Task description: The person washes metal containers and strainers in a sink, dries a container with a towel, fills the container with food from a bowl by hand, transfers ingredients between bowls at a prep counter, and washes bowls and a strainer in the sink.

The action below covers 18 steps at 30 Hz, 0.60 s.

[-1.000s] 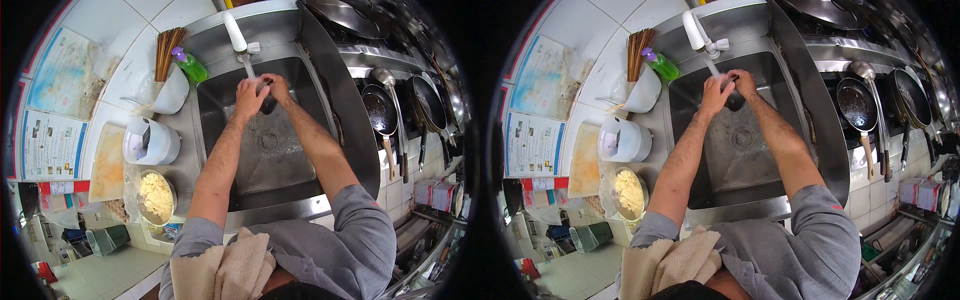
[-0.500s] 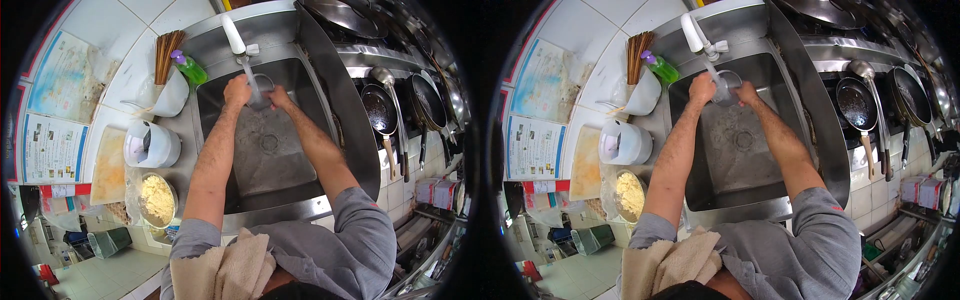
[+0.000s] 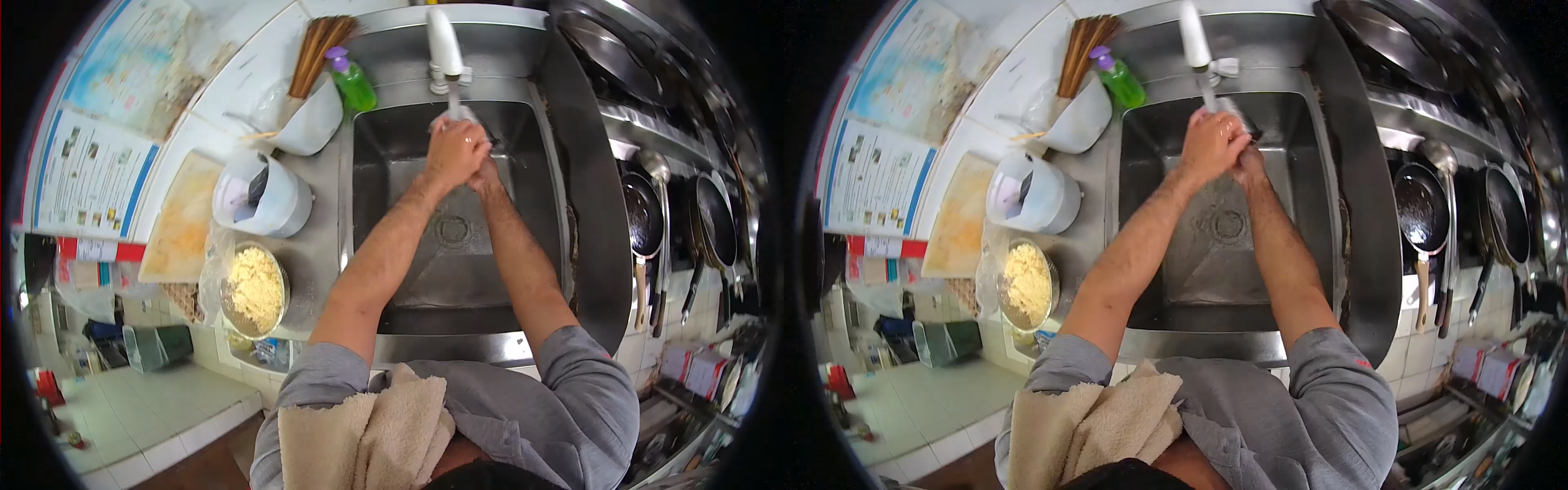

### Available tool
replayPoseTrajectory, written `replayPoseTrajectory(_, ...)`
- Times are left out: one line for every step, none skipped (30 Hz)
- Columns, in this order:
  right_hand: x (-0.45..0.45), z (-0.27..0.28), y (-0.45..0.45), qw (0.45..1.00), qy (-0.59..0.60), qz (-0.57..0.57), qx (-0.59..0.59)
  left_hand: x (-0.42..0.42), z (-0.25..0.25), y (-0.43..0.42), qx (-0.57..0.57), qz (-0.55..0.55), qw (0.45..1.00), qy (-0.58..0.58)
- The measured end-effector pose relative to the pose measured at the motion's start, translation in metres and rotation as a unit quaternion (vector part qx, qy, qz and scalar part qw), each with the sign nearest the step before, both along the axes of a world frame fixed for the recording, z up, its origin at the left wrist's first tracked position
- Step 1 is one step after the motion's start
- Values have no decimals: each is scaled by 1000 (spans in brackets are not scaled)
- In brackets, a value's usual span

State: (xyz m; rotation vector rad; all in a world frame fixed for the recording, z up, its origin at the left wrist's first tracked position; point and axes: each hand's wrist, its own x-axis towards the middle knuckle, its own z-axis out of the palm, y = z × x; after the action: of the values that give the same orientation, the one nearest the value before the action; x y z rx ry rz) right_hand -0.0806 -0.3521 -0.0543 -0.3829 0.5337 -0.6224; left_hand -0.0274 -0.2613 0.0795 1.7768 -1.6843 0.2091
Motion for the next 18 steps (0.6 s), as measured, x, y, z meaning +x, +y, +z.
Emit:
replayPoseTrajectory(0, -5, 7, 999, -26, -20, 43, -4, -2, 18, 1, 15, 1000, 2)
replayPoseTrajectory(-1, -12, 8, 996, 7, -60, 64, -9, -1, 39, -39, 53, 998, 17)
replayPoseTrajectory(-7, -38, -2, 998, -43, -39, 26, -12, -2, 63, -77, 94, 992, 30)
replayPoseTrajectory(-13, -68, -6, 996, -93, -16, -5, -12, -6, 95, -50, 135, 989, 23)
replayPoseTrajectory(-20, -52, 2, 998, 53, -12, -22, -11, -8, 131, -22, 174, 984, 16)
replayPoseTrajectory(-25, -30, 3, 980, 194, -9, -48, -11, -18, 168, 2, 232, 972, 26)
replayPoseTrajectory(-27, -47, -4, 991, 118, -26, -63, -15, -33, 208, 26, 285, 957, 38)
replayPoseTrajectory(-28, -64, -8, 995, 41, -48, -75, -23, -44, 248, 64, 341, 937, 40)
replayPoseTrajectory(-30, -59, -2, 996, 42, -40, -73, -31, -53, 284, 101, 393, 913, 42)
replayPoseTrajectory(-39, -47, 3, 991, 111, -29, -75, -42, -58, 319, 131, 422, 896, 46)
replayPoseTrajectory(-42, -40, 8, 981, 180, -17, -77, -48, -63, 342, 162, 450, 877, 51)
replayPoseTrajectory(-42, -44, 10, 965, 239, -6, -107, -45, -70, 351, 165, 453, 874, 52)
replayPoseTrajectory(-42, -50, 17, 965, 243, 0, -103, -46, -77, 360, 195, 492, 847, 56)
replayPoseTrajectory(-40, -53, 22, 957, 266, 22, -111, -46, -79, 366, 222, 528, 818, 59)
replayPoseTrajectory(-38, -53, 23, 949, 287, 40, -121, -40, -72, 356, 221, 528, 818, 60)
replayPoseTrajectory(-37, -54, 26, 949, 288, 37, -123, -30, -66, 338, 250, 529, 808, 67)
replayPoseTrajectory(-36, -55, 31, 940, 306, 63, -138, -22, -64, 319, 279, 530, 797, 76)
replayPoseTrajectory(-34, -55, 37, 930, 323, 88, -151, -15, -69, 302, 277, 528, 799, 77)
